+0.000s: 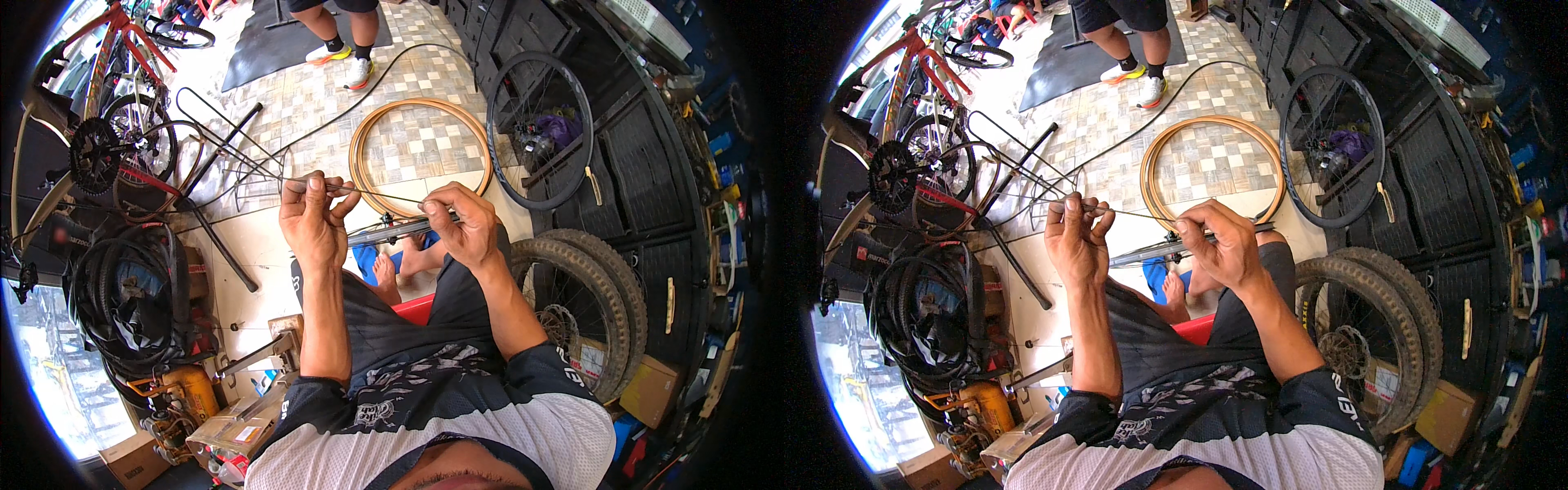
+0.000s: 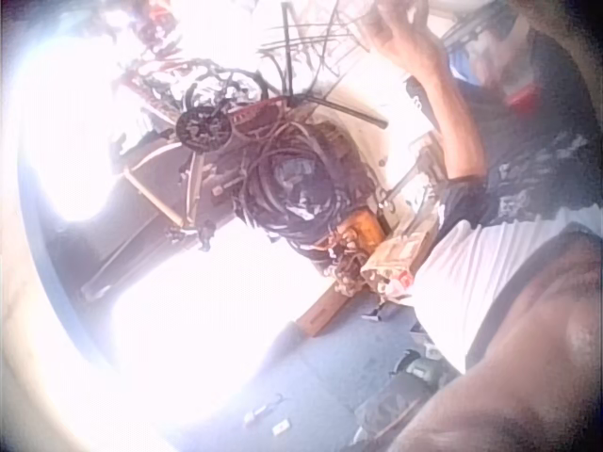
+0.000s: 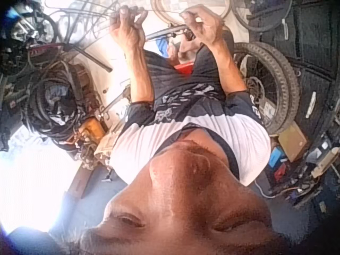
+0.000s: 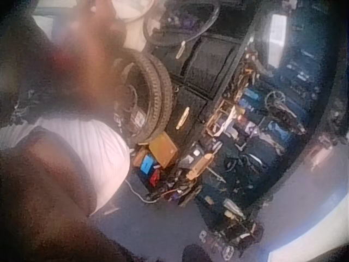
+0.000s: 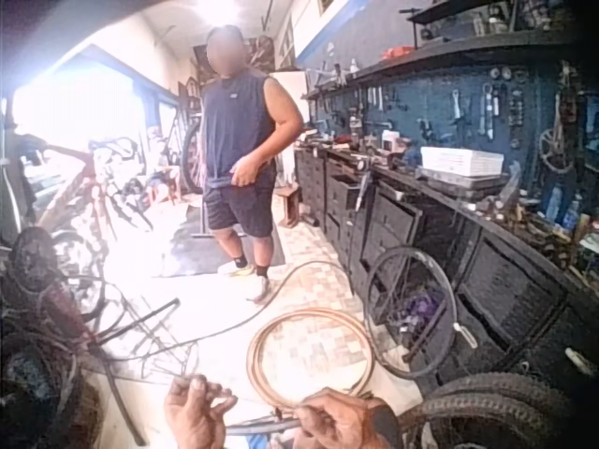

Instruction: The person installs spokes into a bicycle wheel rim, threading them through the hub and securing them with nipples. The person uses a spoke wrench to tighten the nipples and adjusts the wheel orientation as needed.

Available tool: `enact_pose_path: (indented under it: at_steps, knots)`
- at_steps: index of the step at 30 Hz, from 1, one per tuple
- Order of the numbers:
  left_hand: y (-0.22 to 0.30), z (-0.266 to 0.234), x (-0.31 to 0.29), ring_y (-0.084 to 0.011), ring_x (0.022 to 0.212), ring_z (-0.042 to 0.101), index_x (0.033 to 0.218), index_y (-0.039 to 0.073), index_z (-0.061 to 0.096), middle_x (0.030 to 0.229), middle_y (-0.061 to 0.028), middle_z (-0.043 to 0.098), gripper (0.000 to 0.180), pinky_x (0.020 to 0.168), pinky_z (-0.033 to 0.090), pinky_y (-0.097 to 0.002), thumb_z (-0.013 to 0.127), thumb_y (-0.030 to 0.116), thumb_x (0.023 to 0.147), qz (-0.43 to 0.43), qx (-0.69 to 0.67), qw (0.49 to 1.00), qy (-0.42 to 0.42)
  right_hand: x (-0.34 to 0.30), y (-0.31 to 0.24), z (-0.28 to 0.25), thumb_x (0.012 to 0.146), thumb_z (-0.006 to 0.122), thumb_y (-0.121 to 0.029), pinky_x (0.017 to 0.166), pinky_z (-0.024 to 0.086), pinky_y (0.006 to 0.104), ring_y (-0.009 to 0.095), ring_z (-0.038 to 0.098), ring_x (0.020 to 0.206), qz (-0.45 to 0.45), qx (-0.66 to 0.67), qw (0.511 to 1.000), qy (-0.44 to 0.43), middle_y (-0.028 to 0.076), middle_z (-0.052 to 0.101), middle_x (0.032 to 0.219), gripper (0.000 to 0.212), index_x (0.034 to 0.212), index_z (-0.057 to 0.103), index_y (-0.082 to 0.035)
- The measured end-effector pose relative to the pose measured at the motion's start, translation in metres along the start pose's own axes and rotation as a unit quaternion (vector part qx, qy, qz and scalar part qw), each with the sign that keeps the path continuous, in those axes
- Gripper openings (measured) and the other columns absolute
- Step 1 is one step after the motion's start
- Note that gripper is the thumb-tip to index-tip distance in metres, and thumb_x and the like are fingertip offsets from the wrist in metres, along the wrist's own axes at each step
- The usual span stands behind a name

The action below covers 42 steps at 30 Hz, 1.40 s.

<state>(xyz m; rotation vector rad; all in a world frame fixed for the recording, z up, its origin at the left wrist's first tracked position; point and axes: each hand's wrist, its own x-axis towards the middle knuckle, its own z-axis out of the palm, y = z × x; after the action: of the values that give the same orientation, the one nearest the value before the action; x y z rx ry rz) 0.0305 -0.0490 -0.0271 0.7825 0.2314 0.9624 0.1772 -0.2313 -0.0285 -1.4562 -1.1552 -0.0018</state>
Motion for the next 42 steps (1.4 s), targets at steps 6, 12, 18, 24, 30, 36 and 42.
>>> enact_pose_path:
  at_steps: [6, 12, 18, 24, 30, 36, 42]
  knots:
    - [0.002, 0.003, -0.003, -0.0306, 0.098, 0.077, 0.116, -0.001, 0.061, 0.106, -0.0198, 0.073, 0.014, 0.083, 0.071, -0.0445, 0.062, 0.009, 0.107, 0.017, 0.004, 1.000, -0.019, -0.002, 0.005, 0.001, 0.105, 0.067, -0.021, 0.065, 0.051, 0.0331, 0.023, 0.067, 0.073, 0.017, 0.011, 1.000, 0.010, 0.012, 0.069, 0.084, 0.024, 0.096, 0.070, 0.002]
    - [0.007, 0.006, -0.003, -0.0323, 0.102, 0.076, 0.118, -0.002, 0.061, 0.106, -0.0195, 0.072, 0.015, 0.083, 0.071, -0.0444, 0.062, 0.009, 0.107, 0.025, 0.002, 0.997, -0.066, -0.004, 0.004, -0.001, 0.108, 0.064, -0.026, 0.062, 0.047, 0.0303, 0.016, 0.060, 0.067, 0.082, 0.071, 0.994, -0.011, 0.008, 0.066, 0.078, 0.032, 0.092, 0.068, 0.002]
    - [0.008, 0.006, -0.005, -0.0307, 0.098, 0.077, 0.117, -0.002, 0.061, 0.103, -0.0185, 0.072, 0.015, 0.080, 0.071, -0.0441, 0.064, 0.009, 0.106, 0.043, 0.023, 0.996, -0.072, -0.014, 0.010, 0.003, 0.112, 0.059, -0.029, 0.061, 0.043, 0.0248, 0.008, 0.051, 0.066, 0.191, 0.230, 0.953, -0.057, 0.001, 0.060, 0.075, 0.035, 0.091, 0.065, -0.001]
    - [0.013, 0.006, 0.001, -0.0275, 0.090, 0.076, 0.111, 0.000, 0.060, 0.095, -0.0160, 0.072, 0.011, 0.075, 0.071, -0.0435, 0.064, 0.009, 0.106, 0.049, 0.058, 0.997, -0.034, -0.013, 0.004, 0.011, 0.108, 0.066, -0.021, 0.066, 0.049, 0.0235, 0.007, 0.057, 0.072, 0.216, 0.317, 0.921, -0.065, 0.002, 0.066, 0.086, 0.023, 0.102, 0.069, 0.001]
    - [0.012, 0.012, 0.005, -0.0292, 0.087, 0.077, 0.108, 0.007, 0.056, 0.094, -0.0147, 0.073, 0.013, 0.072, 0.070, -0.0433, 0.067, 0.014, 0.106, 0.045, 0.045, 0.997, -0.035, -0.011, 0.002, 0.014, 0.099, 0.075, -0.003, 0.079, 0.055, 0.0237, 0.011, 0.068, 0.088, 0.151, 0.187, 0.971, 0.004, 0.008, 0.071, 0.097, 0.015, 0.109, 0.068, 0.004]
    - [0.013, 0.009, 0.004, -0.0304, 0.088, 0.077, 0.108, 0.004, 0.055, 0.096, -0.0173, 0.073, 0.010, 0.074, 0.071, -0.0464, 0.063, 0.009, 0.107, 0.044, 0.024, 0.998, -0.034, 0.000, -0.009, 0.007, 0.089, 0.082, 0.001, 0.080, 0.058, 0.0287, 0.019, 0.074, 0.092, 0.053, 0.025, 0.998, 0.022, 0.013, 0.075, 0.099, 0.015, 0.100, 0.073, 0.003]
    - [0.015, 0.012, 0.001, -0.0304, 0.089, 0.077, 0.110, 0.002, 0.056, 0.096, -0.0177, 0.072, 0.010, 0.075, 0.071, -0.0462, 0.063, 0.009, 0.107, 0.046, 0.021, 0.998, -0.025, 0.004, -0.016, 0.004, 0.088, 0.084, -0.004, 0.077, 0.058, 0.0316, 0.023, 0.075, 0.088, 0.029, -0.029, 0.999, 0.026, 0.013, 0.076, 0.097, 0.015, 0.099, 0.075, 0.001]
